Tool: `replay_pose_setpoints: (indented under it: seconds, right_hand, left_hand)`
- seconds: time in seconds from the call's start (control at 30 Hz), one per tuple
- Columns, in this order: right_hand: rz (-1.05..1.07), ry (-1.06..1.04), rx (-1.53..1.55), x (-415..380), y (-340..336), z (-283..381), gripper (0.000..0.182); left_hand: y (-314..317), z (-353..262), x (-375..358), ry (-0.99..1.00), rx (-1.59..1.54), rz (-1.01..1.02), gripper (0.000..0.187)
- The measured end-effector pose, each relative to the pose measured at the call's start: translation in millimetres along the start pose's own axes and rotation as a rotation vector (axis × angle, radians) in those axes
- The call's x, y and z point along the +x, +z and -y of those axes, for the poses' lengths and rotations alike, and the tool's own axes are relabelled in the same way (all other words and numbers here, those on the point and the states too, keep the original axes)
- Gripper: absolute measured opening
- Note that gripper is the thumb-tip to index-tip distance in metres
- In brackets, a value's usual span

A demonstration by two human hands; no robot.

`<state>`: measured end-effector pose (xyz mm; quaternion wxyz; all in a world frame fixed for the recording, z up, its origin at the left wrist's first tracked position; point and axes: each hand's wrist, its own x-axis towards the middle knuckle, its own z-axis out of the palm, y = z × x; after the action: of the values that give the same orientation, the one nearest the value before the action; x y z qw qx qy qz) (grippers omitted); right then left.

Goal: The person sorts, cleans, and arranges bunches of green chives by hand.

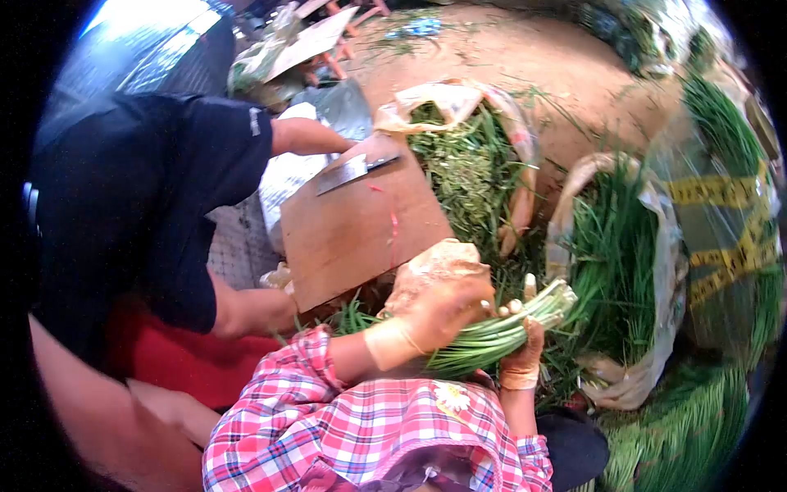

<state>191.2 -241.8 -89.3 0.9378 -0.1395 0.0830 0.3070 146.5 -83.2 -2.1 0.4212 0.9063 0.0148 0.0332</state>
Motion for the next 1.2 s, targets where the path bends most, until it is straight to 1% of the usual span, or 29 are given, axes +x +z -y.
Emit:
replay_pose_setpoints:
  seconds: [0.03, 0.07, 0.1, 0.13, 0.17, 0.2, 0.23, 0.27, 0.33, 0.43, 0.47, 0.5, 0.53, 0.57, 0.63, 0.7, 0.77, 0.8, 0.83, 0.9, 0.93, 0.97, 1.03, 1.07, 1.1, 1.17, 1.2]
  right_hand:
    - [0.047, 0.008, -0.006, -1.4, -0.2, 0.7, 0.078]
    - [0.070, 0.008, -0.037, -2.7, -0.1, 1.8, 0.077]
    - [0.089, 0.012, -0.067, -4.0, -0.7, 3.0, 0.076]
    - [0.089, 0.026, -0.025, -5.3, -8.0, 0.6, 0.076]
    - [0.093, 0.044, 0.019, -6.8, -13.6, -1.1, 0.075]
    - [0.109, 0.038, 0.019, -7.9, -5.1, 1.6, 0.075]
    - [0.135, 0.005, -0.012, -8.6, 5.1, 3.1, 0.075]
    - [0.148, -0.008, -0.010, -9.1, 5.9, 2.6, 0.076]
    - [0.169, -0.022, -0.019, -10.7, 8.7, 4.2, 0.080]
    - [0.175, -0.032, -0.039, -14.9, 10.8, 5.8, 0.082]
    - [0.158, -0.030, -0.061, -17.1, 12.4, 6.5, 0.081]
    - [0.147, 0.019, 0.036, -18.8, 2.6, 5.7, 0.078]
    - [0.122, 0.034, 0.032, -20.1, -2.0, 4.7, 0.078]
    - [0.098, 0.049, 0.029, -21.2, -4.0, 4.6, 0.078]
    - [0.094, 0.000, 0.005, -18.9, -7.0, 0.8, 0.075]
    - [0.067, -0.010, -0.014, -20.5, 3.8, 3.3, 0.077]
    - [0.037, 0.011, -0.010, -19.2, 3.4, 3.1, 0.078]
    - [-0.003, 0.028, -0.005, -20.2, 2.4, 3.1, 0.078]
    - [-0.003, 0.018, -0.024, -19.7, 4.7, 3.2, 0.077]
    - [-0.104, 0.046, -0.036, -20.8, 2.6, 0.5, 0.075]
    - [-0.135, 0.043, -0.076, -24.9, 10.4, 3.2, 0.075]
    - [-0.137, 0.041, -0.141, -24.1, 7.7, 4.0, 0.077]
    - [-0.150, -0.007, -0.169, -25.9, 19.2, 5.8, 0.077]
    - [-0.140, -0.003, -0.177, -24.8, 17.3, 5.6, 0.081]
    - [-0.162, -0.023, -0.216, -27.0, 21.7, 8.0, 0.083]
    - [-0.103, -0.025, -0.290, -26.8, 14.0, 9.8, 0.083]
    - [-0.105, -0.025, -0.290, -26.6, 14.2, 9.2, 0.083]
  left_hand:
    - [-14.4, -3.5, 0.3, -0.093, 0.013, 0.039, 0.032]
    - [-15.5, 9.3, -4.6, -0.194, -0.053, 0.043, 0.029]
    - [-17.8, 17.2, -8.7, -0.220, -0.111, 0.046, 0.027]
    - [-19.9, 25.0, -12.9, -0.247, -0.170, 0.047, 0.027]
    - [-23.5, 27.7, -16.6, -0.199, -0.223, 0.038, 0.028]
    - [-26.2, 28.5, -18.9, -0.198, -0.225, 0.094, 0.031]
    - [-32.5, 23.5, -18.3, -0.306, -0.268, 0.231, 0.034]
    - [-29.9, 27.0, -20.3, -0.371, -0.314, 0.316, 0.036]
    - [-23.7, 25.3, -21.3, -0.434, -0.362, 0.411, 0.039]
    - [-19.2, 11.0, -19.2, -0.470, -0.433, 0.429, 0.043]
    - [-17.9, 11.4, -16.1, -0.555, -0.577, 0.440, 0.045]
    - [-17.1, 10.9, -11.9, -0.638, -0.720, 0.451, 0.047]
    - [-19.4, 6.7, -7.3, -0.637, -0.889, 0.425, 0.045]
    - [-17.7, 6.9, -4.9, -0.631, -0.890, 0.364, 0.045]
    - [-18.5, 10.0, -1.2, -0.582, -0.965, 0.212, 0.046]
    - [-29.9, 8.1, 7.5, -0.590, -1.077, 0.098, 0.045]
    - [-40.1, 9.9, 21.1, -0.481, -1.013, 0.068, 0.039]
    - [-44.0, 4.5, 31.0, -0.456, -0.959, 0.083, 0.032]
    - [-40.9, 3.1, 39.4, -0.457, -0.959, 0.096, 0.032]
    - [-25.1, -4.6, 54.3, -0.426, -0.804, 0.243, 0.025]
    - [-8.0, 2.2, 54.4, -0.433, -0.745, 0.252, 0.023]
    - [-2.4, -10.7, 54.0, -0.427, -0.548, 0.294, 0.021]
    - [21.8, 2.4, 47.1, -0.402, -0.593, 0.380, 0.018]
    - [20.1, -11.4, 46.4, -0.405, -0.459, 0.351, 0.017]
    - [22.5, -11.4, 42.7, -0.396, -0.460, 0.356, 0.017]
    - [26.6, -8.2, 32.6, -0.181, -0.238, 0.225, 0.016]
    - [24.4, -7.0, 29.3, -0.146, -0.169, 0.244, 0.021]
